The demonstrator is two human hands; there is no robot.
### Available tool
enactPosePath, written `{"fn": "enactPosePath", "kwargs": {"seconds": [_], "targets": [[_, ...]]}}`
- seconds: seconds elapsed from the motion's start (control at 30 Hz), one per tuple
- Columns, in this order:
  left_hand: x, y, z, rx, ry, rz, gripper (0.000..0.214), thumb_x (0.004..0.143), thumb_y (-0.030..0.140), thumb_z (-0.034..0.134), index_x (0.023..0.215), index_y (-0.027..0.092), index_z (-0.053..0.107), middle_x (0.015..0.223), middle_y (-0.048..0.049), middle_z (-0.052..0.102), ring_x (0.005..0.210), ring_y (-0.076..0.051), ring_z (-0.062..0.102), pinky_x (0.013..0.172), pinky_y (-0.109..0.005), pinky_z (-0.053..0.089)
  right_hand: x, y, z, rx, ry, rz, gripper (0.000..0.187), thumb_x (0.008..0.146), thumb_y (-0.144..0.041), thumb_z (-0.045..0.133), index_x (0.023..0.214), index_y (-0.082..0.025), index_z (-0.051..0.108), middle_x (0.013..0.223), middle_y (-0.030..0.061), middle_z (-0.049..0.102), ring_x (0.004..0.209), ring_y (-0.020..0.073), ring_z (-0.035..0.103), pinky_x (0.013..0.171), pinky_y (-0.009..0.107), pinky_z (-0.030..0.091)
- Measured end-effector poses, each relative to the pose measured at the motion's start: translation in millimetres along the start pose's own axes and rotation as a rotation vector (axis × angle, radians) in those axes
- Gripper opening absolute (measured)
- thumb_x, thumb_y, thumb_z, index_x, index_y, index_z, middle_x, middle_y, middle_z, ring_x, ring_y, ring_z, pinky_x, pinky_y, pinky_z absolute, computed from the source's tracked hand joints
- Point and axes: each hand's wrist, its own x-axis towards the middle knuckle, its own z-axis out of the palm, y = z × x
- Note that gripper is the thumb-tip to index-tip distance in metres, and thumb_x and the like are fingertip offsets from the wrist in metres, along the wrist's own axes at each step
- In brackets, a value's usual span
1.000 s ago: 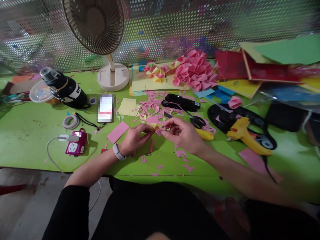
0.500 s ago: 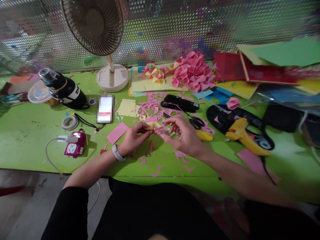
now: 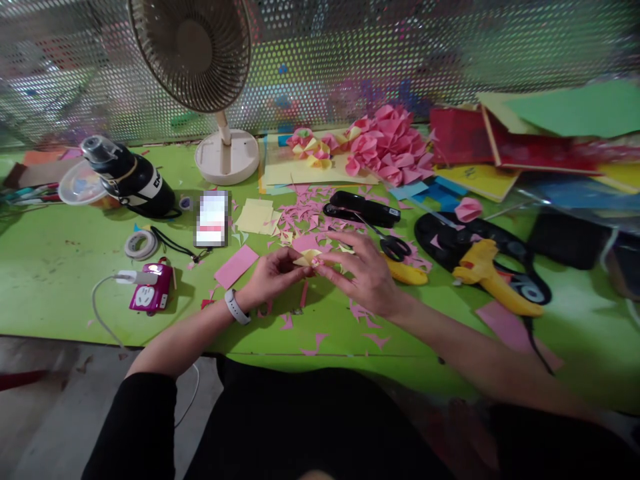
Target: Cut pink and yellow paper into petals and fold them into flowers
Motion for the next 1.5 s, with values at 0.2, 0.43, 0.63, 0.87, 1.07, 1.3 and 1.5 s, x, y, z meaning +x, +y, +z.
{"fn": "enactPosePath", "kwargs": {"seconds": [0.2, 0.43, 0.63, 0.87, 1.07, 1.3, 1.5], "targets": [[-1, 2, 0.2, 0.149, 0.018, 0.046, 0.027, 0.086, 0.039, 0.073, 0.089, 0.015, 0.063, 0.087, -0.0060, 0.071, 0.078, -0.013, 0.071, 0.071, -0.025, 0.059, -1, 0, 0, 0.008, 0.054, -0.071, 0.019, 0.091, -0.022, 0.066, 0.110, -0.026, 0.069, 0.129, 0.0094, 0.064, 0.122, 0.0297, 0.058, 0.105, 0.054, 0.048], [-2, 2, 0.9, 0.211, 0.015, 0.039, 0.030, 0.087, 0.041, 0.072, 0.090, 0.013, 0.061, 0.087, -0.0062, 0.070, 0.078, -0.013, 0.070, 0.073, -0.025, 0.057, 2, -4, -1, -0.067, 0.121, -0.214, 0.027, 0.088, -0.014, 0.069, 0.113, -0.023, 0.068, 0.122, 0.0103, 0.068, 0.112, 0.0268, 0.065, 0.102, 0.050, 0.051], [-3, 3, 1.5, 0.292, 0.018, 0.071, 0.027, 0.088, 0.040, 0.070, 0.091, 0.014, 0.063, 0.088, -0.0061, 0.071, 0.079, -0.013, 0.070, 0.072, -0.025, 0.057, 4, -4, -1, -0.130, 0.125, -0.276, 0.028, 0.086, -0.012, 0.071, 0.113, -0.019, 0.066, 0.118, 0.0142, 0.069, 0.110, 0.0285, 0.066, 0.101, 0.054, 0.052], [-3, 2, -0.2, 0.411, 0.050, 0.147, 0.022, 0.089, 0.035, 0.069, 0.094, 0.014, 0.065, 0.089, -0.0064, 0.072, 0.079, -0.014, 0.070, 0.069, -0.024, 0.057, 4, -3, -1, -0.081, 0.108, -0.259, 0.038, 0.087, -0.014, 0.070, 0.124, -0.021, 0.060, 0.117, 0.0132, 0.070, 0.109, 0.0289, 0.067, 0.102, 0.056, 0.051], [-4, -1, 0.4, 0.526, 0.120, 0.282, 0.017, 0.091, 0.030, 0.067, 0.096, 0.014, 0.064, 0.089, -0.0067, 0.074, 0.078, -0.014, 0.071, 0.068, -0.024, 0.058, 4, -7, -2, 0.128, 0.092, -0.066, 0.046, 0.088, -0.021, 0.065, 0.133, -0.023, 0.055, 0.125, 0.0128, 0.066, 0.118, 0.0300, 0.064, 0.104, 0.054, 0.051], [-6, -2, 1.2, 0.779, 0.100, 0.464, 0.012, 0.094, 0.027, 0.063, 0.099, 0.015, 0.062, 0.089, -0.0054, 0.073, 0.076, -0.013, 0.072, 0.068, -0.022, 0.057, 3, -10, 0, 0.106, 0.110, -0.051, 0.040, 0.090, -0.019, 0.063, 0.129, -0.023, 0.057, 0.120, 0.0126, 0.068, 0.115, 0.0286, 0.065, 0.105, 0.053, 0.051], [-6, -4, 3.1, 0.940, 0.091, 0.603, 0.010, 0.097, 0.026, 0.059, 0.097, 0.016, 0.059, 0.084, -0.0033, 0.072, 0.067, -0.011, 0.069, 0.060, -0.019, 0.052, 2, -10, 2, 0.085, 0.102, -0.049, 0.038, 0.091, -0.019, 0.064, 0.128, -0.022, 0.057, 0.118, 0.0126, 0.069, 0.113, 0.0279, 0.066, 0.106, 0.054, 0.051]]}}
